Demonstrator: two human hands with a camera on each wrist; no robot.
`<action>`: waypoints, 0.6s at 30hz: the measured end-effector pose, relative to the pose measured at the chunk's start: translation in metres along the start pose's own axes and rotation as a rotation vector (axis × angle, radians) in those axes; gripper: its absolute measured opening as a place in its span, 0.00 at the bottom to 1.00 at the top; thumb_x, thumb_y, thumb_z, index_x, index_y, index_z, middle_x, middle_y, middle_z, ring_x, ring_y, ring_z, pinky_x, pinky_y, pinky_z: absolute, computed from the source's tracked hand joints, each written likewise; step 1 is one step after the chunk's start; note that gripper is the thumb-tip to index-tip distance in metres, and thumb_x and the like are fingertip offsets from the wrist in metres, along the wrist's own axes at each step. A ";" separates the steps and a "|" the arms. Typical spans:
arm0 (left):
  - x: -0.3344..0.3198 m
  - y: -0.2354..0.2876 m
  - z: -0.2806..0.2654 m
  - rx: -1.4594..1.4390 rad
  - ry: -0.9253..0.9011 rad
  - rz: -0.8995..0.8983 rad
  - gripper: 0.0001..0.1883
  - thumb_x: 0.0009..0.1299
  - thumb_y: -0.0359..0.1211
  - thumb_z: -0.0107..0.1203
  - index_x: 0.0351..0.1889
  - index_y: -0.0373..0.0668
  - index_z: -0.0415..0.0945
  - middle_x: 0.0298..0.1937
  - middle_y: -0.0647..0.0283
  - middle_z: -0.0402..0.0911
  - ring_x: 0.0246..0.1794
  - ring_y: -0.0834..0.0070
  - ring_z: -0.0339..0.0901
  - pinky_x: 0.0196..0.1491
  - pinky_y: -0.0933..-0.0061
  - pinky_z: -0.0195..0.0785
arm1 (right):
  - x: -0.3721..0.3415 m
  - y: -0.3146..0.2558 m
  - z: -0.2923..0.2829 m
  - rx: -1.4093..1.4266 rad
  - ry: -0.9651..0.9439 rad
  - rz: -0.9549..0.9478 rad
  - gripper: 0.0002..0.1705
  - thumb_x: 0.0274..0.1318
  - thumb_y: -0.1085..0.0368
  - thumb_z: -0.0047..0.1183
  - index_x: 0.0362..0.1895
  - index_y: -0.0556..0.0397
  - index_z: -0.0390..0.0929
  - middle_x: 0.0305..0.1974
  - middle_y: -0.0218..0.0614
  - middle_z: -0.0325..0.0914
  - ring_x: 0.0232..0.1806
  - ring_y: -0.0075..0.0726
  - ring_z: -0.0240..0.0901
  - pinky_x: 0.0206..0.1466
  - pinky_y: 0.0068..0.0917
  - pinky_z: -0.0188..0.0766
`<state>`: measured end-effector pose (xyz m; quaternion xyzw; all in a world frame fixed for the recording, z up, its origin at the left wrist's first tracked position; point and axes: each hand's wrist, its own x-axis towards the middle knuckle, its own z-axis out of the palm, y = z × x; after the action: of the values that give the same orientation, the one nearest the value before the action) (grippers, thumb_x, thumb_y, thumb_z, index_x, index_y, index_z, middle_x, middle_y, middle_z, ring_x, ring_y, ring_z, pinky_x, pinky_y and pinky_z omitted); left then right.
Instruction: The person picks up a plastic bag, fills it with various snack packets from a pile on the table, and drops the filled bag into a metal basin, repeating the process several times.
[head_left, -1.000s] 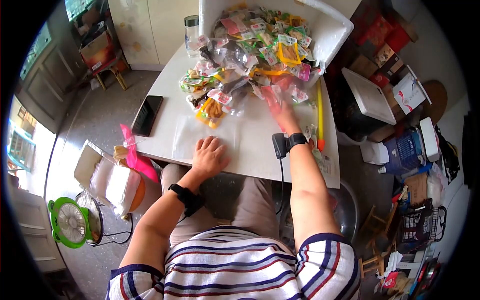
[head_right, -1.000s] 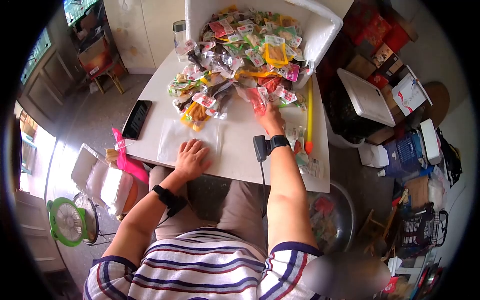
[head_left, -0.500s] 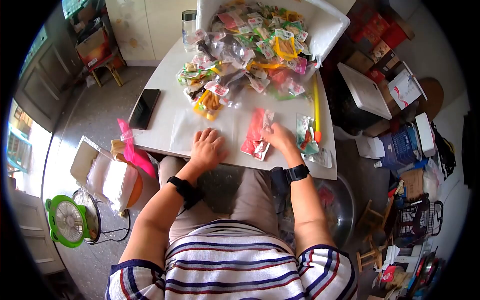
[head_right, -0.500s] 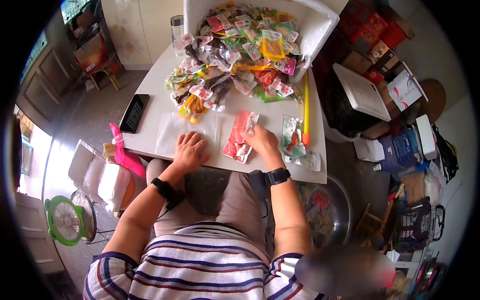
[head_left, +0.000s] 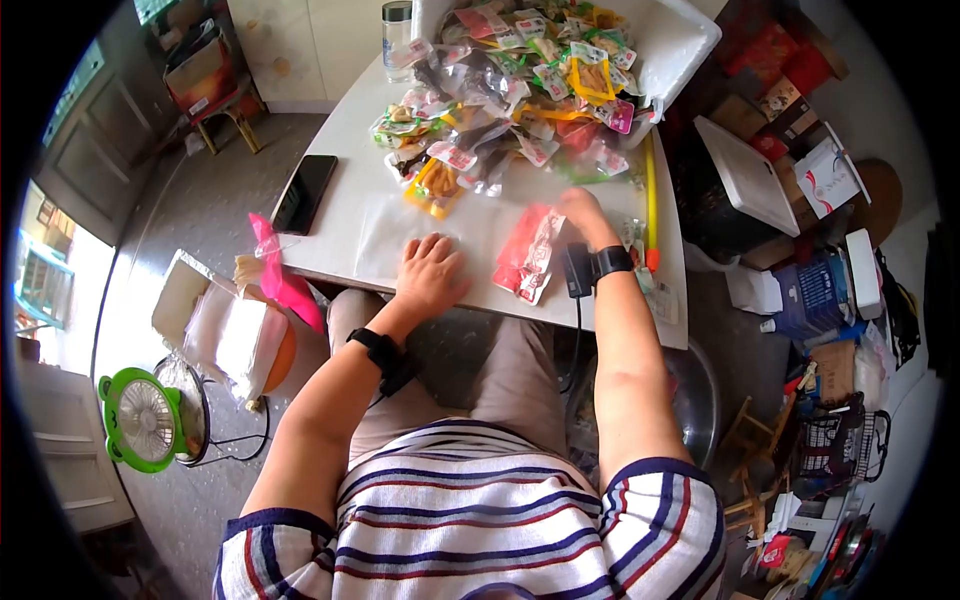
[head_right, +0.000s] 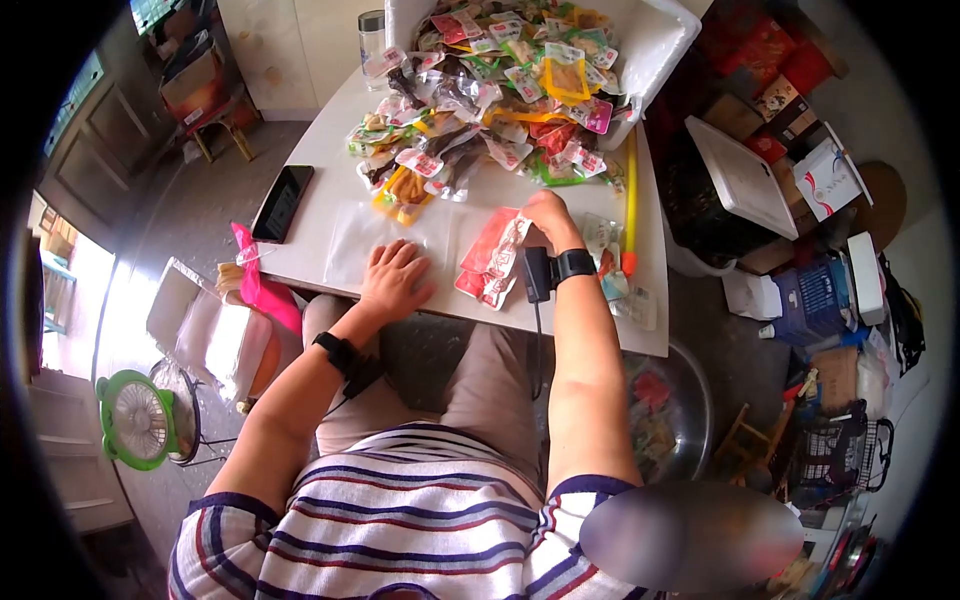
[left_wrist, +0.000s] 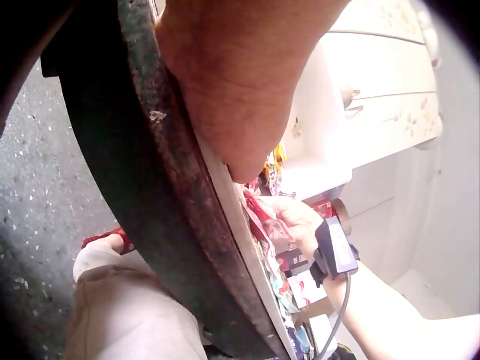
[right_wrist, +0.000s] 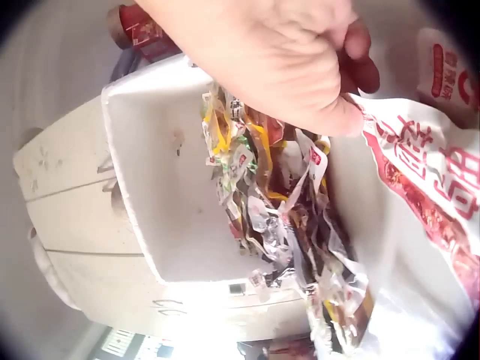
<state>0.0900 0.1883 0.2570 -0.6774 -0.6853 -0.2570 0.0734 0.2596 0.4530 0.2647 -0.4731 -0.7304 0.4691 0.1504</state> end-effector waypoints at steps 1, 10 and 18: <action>0.001 0.001 -0.002 0.005 -0.025 -0.005 0.19 0.49 0.44 0.52 0.37 0.47 0.70 0.46 0.60 0.66 0.52 0.64 0.58 0.51 0.63 0.48 | -0.001 0.006 -0.006 0.128 -0.044 -0.005 0.15 0.38 0.66 0.54 0.34 0.58 0.71 0.28 0.33 0.73 0.28 0.27 0.68 0.31 0.22 0.65; 0.010 -0.002 -0.010 0.031 -0.206 -0.049 0.17 0.52 0.46 0.51 0.34 0.45 0.72 0.43 0.61 0.68 0.52 0.64 0.59 0.52 0.63 0.48 | -0.101 -0.008 -0.018 0.725 -0.105 0.066 0.09 0.44 0.69 0.44 0.34 0.50 0.64 0.28 0.32 0.69 0.26 0.30 0.67 0.24 0.28 0.67; 0.038 0.025 0.002 -0.012 -0.315 -0.320 0.18 0.54 0.47 0.49 0.29 0.40 0.72 0.37 0.55 0.71 0.40 0.59 0.68 0.42 0.64 0.62 | -0.152 -0.002 0.020 0.936 0.156 0.054 0.24 0.41 0.75 0.40 0.48 0.54 0.56 0.34 0.38 0.67 0.31 0.34 0.68 0.29 0.32 0.68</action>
<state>0.1117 0.2221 0.2789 -0.5922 -0.7856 -0.1604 -0.0804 0.3217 0.3151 0.2903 -0.4072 -0.4144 0.7145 0.3898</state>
